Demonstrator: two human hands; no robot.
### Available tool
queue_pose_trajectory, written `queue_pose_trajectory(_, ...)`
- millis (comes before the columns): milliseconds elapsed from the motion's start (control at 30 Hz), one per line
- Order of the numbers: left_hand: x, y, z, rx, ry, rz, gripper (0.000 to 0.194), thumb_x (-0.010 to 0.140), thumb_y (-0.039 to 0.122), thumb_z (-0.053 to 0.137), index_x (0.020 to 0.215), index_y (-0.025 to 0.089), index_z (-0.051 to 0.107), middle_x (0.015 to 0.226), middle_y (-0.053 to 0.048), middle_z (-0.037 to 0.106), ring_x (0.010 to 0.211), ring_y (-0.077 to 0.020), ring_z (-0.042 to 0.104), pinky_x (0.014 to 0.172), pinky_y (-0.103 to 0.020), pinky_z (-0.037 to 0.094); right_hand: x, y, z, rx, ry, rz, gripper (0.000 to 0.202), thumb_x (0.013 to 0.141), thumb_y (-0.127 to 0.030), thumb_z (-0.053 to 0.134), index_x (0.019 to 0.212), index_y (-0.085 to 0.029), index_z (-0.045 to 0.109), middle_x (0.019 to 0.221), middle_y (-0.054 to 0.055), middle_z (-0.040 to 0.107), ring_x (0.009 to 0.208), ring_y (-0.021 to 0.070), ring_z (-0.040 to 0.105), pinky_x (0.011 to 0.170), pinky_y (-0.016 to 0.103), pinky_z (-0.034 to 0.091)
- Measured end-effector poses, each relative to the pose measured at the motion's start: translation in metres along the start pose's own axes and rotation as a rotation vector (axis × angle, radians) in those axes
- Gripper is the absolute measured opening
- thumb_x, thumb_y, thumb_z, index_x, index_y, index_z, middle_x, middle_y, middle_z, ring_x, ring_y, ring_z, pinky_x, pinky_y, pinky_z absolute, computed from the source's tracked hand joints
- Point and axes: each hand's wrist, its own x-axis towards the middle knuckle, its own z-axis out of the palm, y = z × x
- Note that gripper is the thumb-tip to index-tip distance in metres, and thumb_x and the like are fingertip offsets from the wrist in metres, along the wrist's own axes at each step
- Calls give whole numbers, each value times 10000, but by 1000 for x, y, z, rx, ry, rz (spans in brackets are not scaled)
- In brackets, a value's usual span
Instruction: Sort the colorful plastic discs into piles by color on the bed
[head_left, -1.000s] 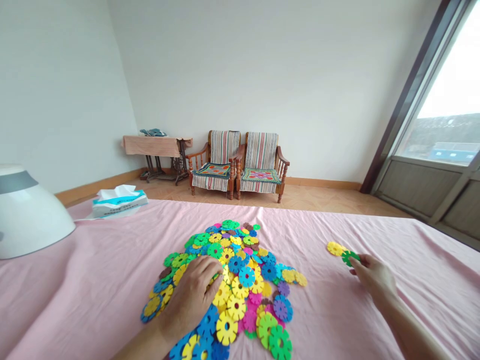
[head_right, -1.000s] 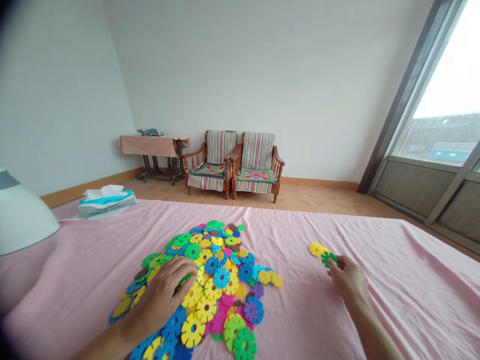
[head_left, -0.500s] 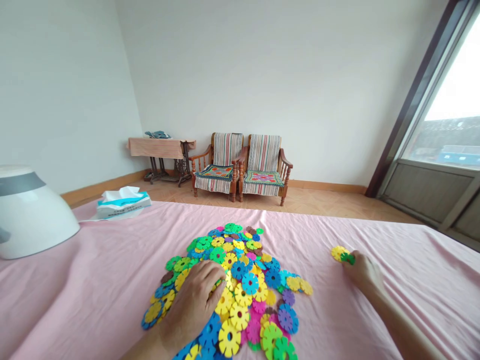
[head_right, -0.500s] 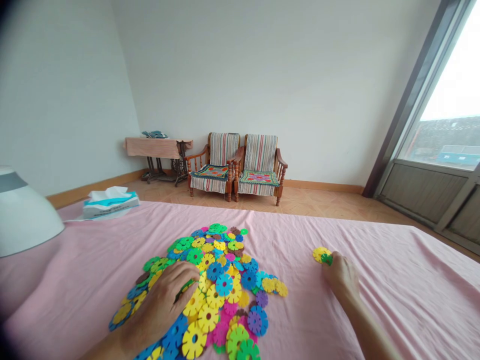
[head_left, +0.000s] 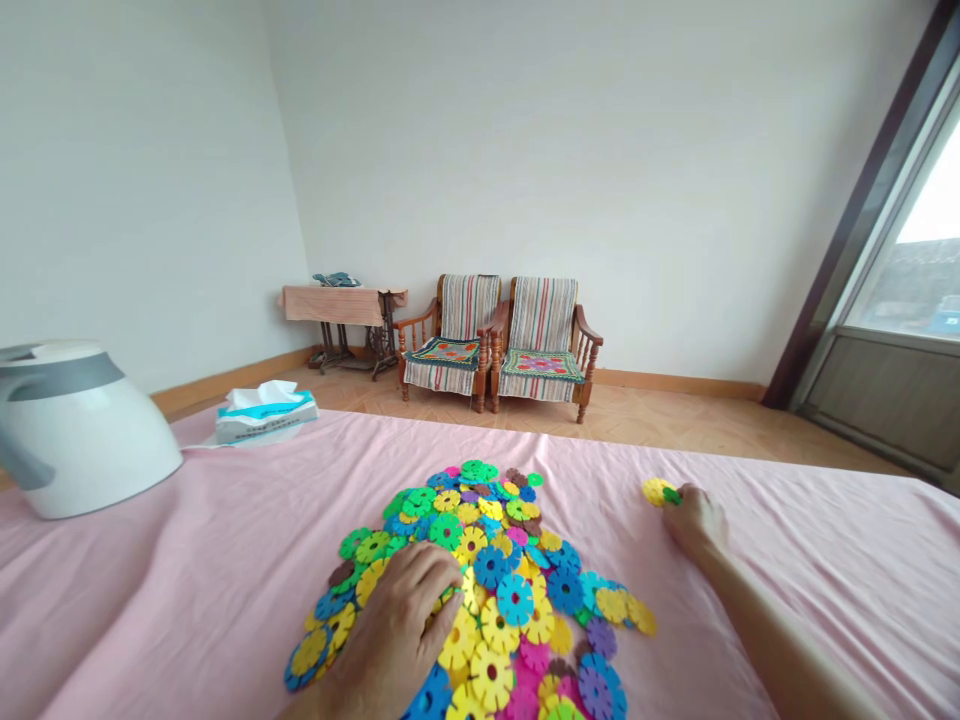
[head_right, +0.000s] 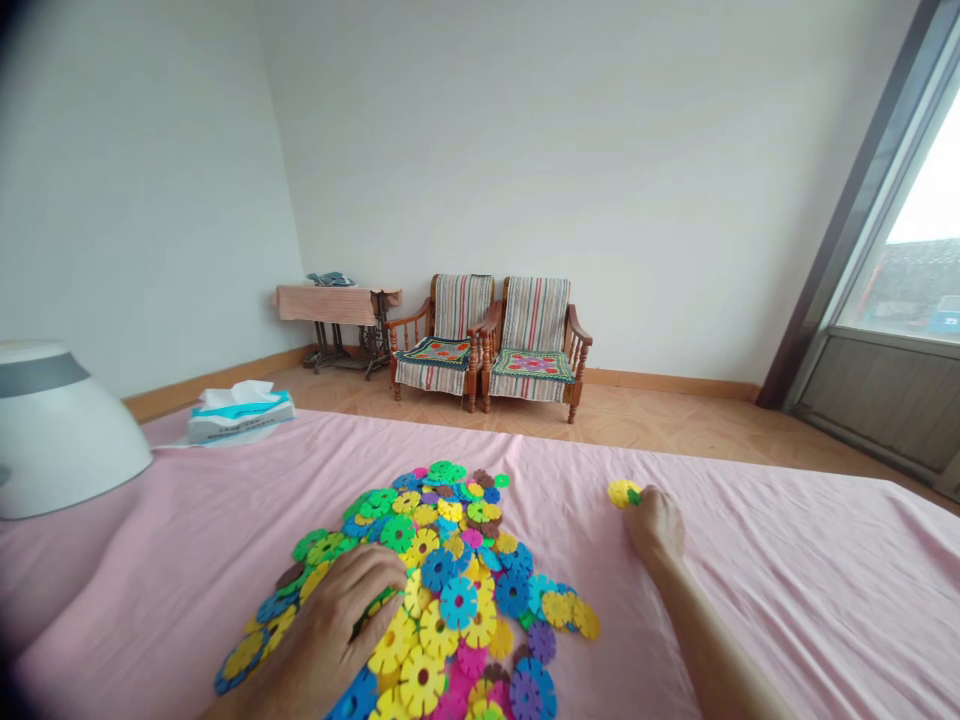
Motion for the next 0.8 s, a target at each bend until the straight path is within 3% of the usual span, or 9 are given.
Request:
queue_pose_trajectory(200,0,3,-1,8,-3,-3,112,958,193,442,916,217,542,957,-40,595,961,-213,546,883,-392,453,1,-3,-13,90,-21,12,314,790,-330,457,843,-154,712,828,152,724,741,249,659,535,275,383)
queue_pose_trajectory(333,1,4,-2,10,10,1,115,953,190,445,908,216,548,959,-45,597,959,-217,548,868,-390,458,-14,17,-34,155,-25,47,403,810,-432,420,902,-172,714,810,125,731,658,239,651,500,280,392)
queue_pose_trajectory(467,2,3,-1,12,32,11,109,941,179,458,917,217,557,958,-43,603,963,-220,550,875,-391,454,-37,42,-56,173,-27,74,378,776,-433,464,887,-172,713,838,123,736,642,244,649,499,295,402)
queue_pose_trajectory(600,1,4,-2,8,31,7,103,941,186,468,913,211,564,961,-40,602,961,-219,546,882,-396,446,-54,55,-74,156,-12,65,348,759,-396,477,876,-172,715,885,150,725,782,308,661,582,342,429)
queue_pose_trajectory(700,0,4,-1,10,48,7,109,938,186,472,902,208,573,953,-38,605,952,-215,547,878,-391,448,-64,43,-83,176,12,14,382,780,-369,448,974,-146,691,991,178,699,873,319,650,657,370,443)
queue_pose_trajectory(800,1,4,-1,18,67,16,124,937,184,470,897,208,584,936,-35,613,934,-210,554,870,-385,454,-87,5,-89,276,-51,-158,317,809,-357,440,926,-182,677,908,96,717,807,224,658,677,296,454)
